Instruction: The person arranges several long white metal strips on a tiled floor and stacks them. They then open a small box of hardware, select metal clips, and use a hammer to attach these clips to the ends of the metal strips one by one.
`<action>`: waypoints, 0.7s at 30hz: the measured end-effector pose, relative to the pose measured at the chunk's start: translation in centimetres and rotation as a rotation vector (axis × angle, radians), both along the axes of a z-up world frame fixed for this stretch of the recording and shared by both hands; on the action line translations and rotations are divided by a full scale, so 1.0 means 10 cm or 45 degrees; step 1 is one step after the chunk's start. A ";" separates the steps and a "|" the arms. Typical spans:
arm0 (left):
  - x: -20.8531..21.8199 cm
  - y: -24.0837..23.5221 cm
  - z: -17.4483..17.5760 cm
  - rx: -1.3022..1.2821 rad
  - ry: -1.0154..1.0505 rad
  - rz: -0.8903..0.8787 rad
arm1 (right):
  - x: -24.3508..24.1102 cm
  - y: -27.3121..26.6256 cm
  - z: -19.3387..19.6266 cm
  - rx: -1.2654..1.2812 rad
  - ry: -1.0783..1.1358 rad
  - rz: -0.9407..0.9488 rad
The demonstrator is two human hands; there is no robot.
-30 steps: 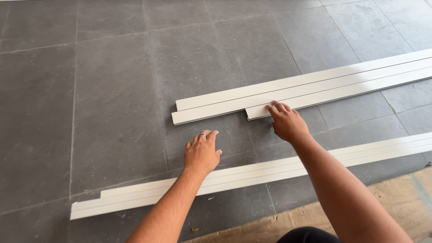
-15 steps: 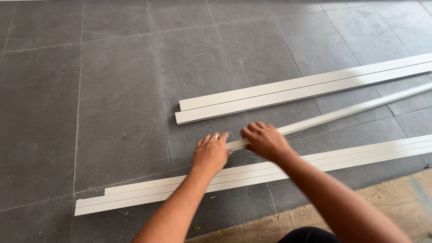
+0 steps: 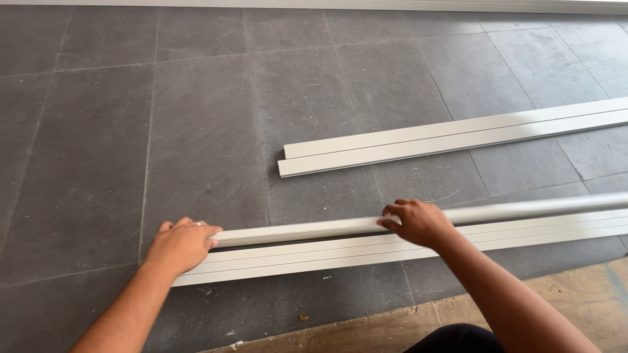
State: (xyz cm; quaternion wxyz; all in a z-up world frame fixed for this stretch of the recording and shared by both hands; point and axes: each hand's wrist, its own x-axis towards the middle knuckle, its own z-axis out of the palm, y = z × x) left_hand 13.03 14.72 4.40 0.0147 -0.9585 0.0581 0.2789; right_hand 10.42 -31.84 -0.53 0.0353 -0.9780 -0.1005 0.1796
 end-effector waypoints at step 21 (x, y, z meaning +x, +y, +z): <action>-0.47 -0.26 -0.49 -0.187 -0.006 -0.212 | 0.95 0.62 -0.24 -0.285 -0.175 -0.175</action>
